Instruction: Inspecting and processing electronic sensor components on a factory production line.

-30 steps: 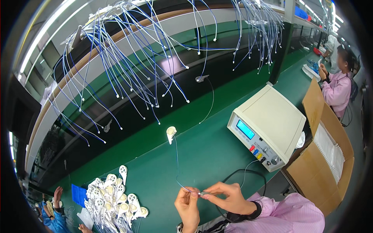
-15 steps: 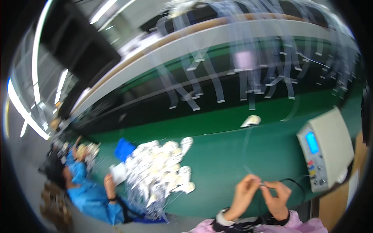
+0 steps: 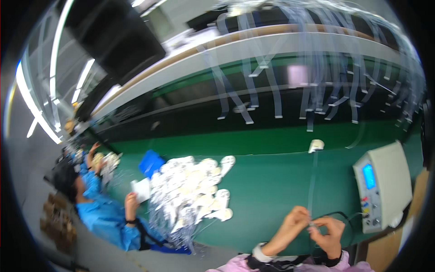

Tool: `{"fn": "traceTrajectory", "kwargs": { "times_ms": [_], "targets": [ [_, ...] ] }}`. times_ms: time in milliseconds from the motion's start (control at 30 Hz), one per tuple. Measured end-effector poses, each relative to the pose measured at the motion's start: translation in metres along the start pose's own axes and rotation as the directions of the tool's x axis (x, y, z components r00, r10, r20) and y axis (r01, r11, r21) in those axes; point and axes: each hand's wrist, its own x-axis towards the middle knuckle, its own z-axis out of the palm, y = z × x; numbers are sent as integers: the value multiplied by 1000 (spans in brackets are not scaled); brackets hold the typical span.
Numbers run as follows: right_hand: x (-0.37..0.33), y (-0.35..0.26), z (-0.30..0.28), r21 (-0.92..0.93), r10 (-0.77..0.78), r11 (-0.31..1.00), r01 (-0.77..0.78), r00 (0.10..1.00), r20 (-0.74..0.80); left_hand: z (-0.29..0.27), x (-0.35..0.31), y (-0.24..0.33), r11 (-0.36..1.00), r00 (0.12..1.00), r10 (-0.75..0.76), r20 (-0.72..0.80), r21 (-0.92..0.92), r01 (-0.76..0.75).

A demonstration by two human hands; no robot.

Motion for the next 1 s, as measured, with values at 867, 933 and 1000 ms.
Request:
{"fn": "traceTrajectory", "kwargs": {
  "times_ms": [867, 933, 1000],
  "targets": [
    [-16, -39, -106, 591, -385, 806, 28, 783, 488, -67, 68, -31, 769, 833, -552, 18, -375, 518],
    [-17, -41, -105, 579, -369, 815, 15, 784, 499, -60, 75, -31, 842, 870, -493, 6, -248, 479],
    [-19, -44, -106, 554, -333, 832, -13, 788, 518, -46, 72, -23, 903, 898, -429, -96, -40, 427]
  ]
}}
